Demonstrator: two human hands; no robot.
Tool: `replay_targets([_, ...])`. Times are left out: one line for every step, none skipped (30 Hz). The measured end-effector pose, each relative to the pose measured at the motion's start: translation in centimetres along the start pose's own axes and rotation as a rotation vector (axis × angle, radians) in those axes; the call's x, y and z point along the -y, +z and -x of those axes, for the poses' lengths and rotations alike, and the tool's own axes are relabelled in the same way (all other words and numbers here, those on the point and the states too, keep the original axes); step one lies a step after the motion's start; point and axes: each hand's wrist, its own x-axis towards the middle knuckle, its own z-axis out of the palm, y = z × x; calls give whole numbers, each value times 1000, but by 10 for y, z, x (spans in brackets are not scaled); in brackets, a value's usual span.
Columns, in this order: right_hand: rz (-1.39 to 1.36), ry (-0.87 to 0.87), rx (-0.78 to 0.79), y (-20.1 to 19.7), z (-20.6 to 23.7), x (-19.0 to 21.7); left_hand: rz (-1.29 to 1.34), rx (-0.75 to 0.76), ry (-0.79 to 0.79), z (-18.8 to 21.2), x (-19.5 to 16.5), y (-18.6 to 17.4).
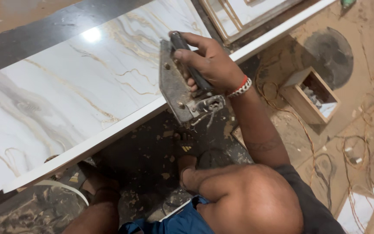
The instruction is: The person applies white edge banding to a marble-patterned panel using a handheld edge bander. They repeatedly press the tool along the edge, wipe the surface, and adjust the banding to ensure it adheres properly.
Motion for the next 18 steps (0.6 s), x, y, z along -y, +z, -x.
replay_targets([4, 0, 5, 0, 0, 0, -7, -1, -1, -1, 1, -3])
replay_targets([8, 1, 3, 0, 0, 1, -13, 4, -1, -4, 1, -6])
replay_targets([-9, 0, 4, 0, 0, 1, -19, 9, -8, -7, -1, -9])
replay_targets([-27, -4, 4, 0, 0, 1, -28, 8, -9, -12, -4, -12])
replay_targets([-44, -8, 3, 0, 0, 1, -46, -2, -7, -16, -10, -14])
replay_targets([-6, -12, -10, -1, 0, 1, -50, -13, -9, -18, -17, -15])
replay_targets([26, -10, -20, -1, 0, 0, -78, -43, 12, -18, -28, -15])
replay_targets([60, -5, -21, -1, 1, -1, -124, -93, 46, -16, -38, -15])
replay_targets([36, 7, -19, 0, 1, -1, -168, -142, 79, -15, -49, -15])
replay_targets([15, 10, -15, 0, 1, -1, -254, -212, 102, -15, -55, -15])
replay_targets([-4, 10, -17, 1, 1, -1, -386, -287, 101, -26, -53, -24])
replay_targets([-6, 9, -19, 1, 1, 0, -515, -355, 96, -38, -46, -32])
replay_targets([-7, 10, -17, 1, 1, 1, -676, -388, 71, -60, -31, -44])
replay_targets([-9, 12, -17, 2, 1, 2, -797, -381, 59, -76, -13, -53])
replay_targets([-11, 18, -18, 2, 1, 3, -898, -370, 55, -88, 8, -61])
replay_targets([-18, 26, -23, 2, 2, 3, -999, -353, 49, -95, 29, -68])
replay_targets([-28, 38, -28, 2, 2, 4, -973, -353, 36, -98, 48, -70])
replay_targets([-20, 31, -25, 2, 2, 5, -944, -353, 23, -100, 63, -72])
